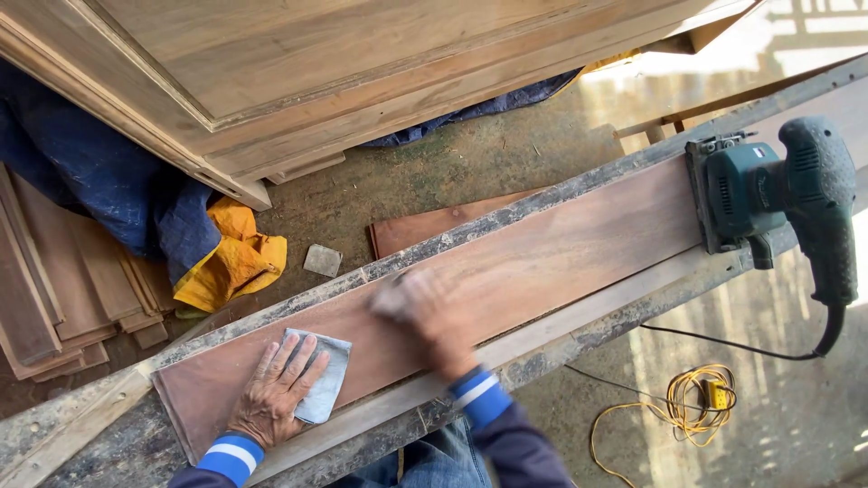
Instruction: Sanding a piece of wood using both manual sandpaper and an orbital power sander.
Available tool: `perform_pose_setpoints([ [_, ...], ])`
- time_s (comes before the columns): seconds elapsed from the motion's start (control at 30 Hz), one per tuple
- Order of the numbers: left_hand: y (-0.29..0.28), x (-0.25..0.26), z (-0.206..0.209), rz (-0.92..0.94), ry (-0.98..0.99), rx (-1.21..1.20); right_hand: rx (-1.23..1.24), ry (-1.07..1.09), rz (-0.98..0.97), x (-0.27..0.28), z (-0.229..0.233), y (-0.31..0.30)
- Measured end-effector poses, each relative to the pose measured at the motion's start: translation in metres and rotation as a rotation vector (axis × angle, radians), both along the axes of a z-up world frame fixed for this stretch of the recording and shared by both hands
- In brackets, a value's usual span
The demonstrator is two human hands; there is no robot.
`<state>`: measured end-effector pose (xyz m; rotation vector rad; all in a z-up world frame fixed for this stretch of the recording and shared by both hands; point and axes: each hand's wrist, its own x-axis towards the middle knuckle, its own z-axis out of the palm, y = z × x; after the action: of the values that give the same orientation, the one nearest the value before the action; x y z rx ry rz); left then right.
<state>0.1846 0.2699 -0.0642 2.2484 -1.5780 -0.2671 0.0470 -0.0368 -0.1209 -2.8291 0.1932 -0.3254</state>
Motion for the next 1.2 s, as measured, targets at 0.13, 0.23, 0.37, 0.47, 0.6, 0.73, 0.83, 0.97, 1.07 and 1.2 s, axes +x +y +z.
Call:
perform_pose_setpoints([
  [0.13,0.000,0.000,0.000,0.009,0.008,-0.034,0.078,-0.082,-0.311,-0.007,0.033,-0.144],
  [0.23,0.003,-0.002,-0.003,0.010,-0.004,0.042,-0.099,-0.060,-0.483,-0.011,0.012,-0.131],
  [0.37,-0.018,-0.013,-0.006,0.031,-0.043,0.093,0.199,0.005,-0.074,-0.033,0.049,-0.020],
  [0.47,-0.071,-0.026,-0.009,-0.026,-0.051,0.144,0.214,0.052,-0.035,-0.065,0.058,-0.060],
  [0.6,-0.181,-0.035,0.013,-0.207,-0.080,0.363,-0.032,-0.129,-0.370,-0.103,0.061,-0.232],
  [0.73,-0.297,-0.051,0.004,-0.225,0.020,0.044,-0.049,0.024,-0.652,-0.116,0.052,-0.294],
  [0.83,-0.352,-0.059,0.012,-0.228,-0.030,0.087,0.053,0.178,-0.727,-0.100,0.066,-0.234],
  [0.97,-0.317,-0.055,0.021,-0.332,-0.033,0.142,-0.016,-0.121,-0.429,-0.125,0.062,-0.178],
  [1.07,-0.249,-0.045,0.000,-0.414,-0.227,0.225,0.028,-0.058,-0.448,-0.148,0.061,-0.236],
  [1.2,-0.213,-0.039,-0.008,-0.316,-0.058,0.083,-0.328,-0.011,-0.661,-0.172,0.027,-0.301],
])
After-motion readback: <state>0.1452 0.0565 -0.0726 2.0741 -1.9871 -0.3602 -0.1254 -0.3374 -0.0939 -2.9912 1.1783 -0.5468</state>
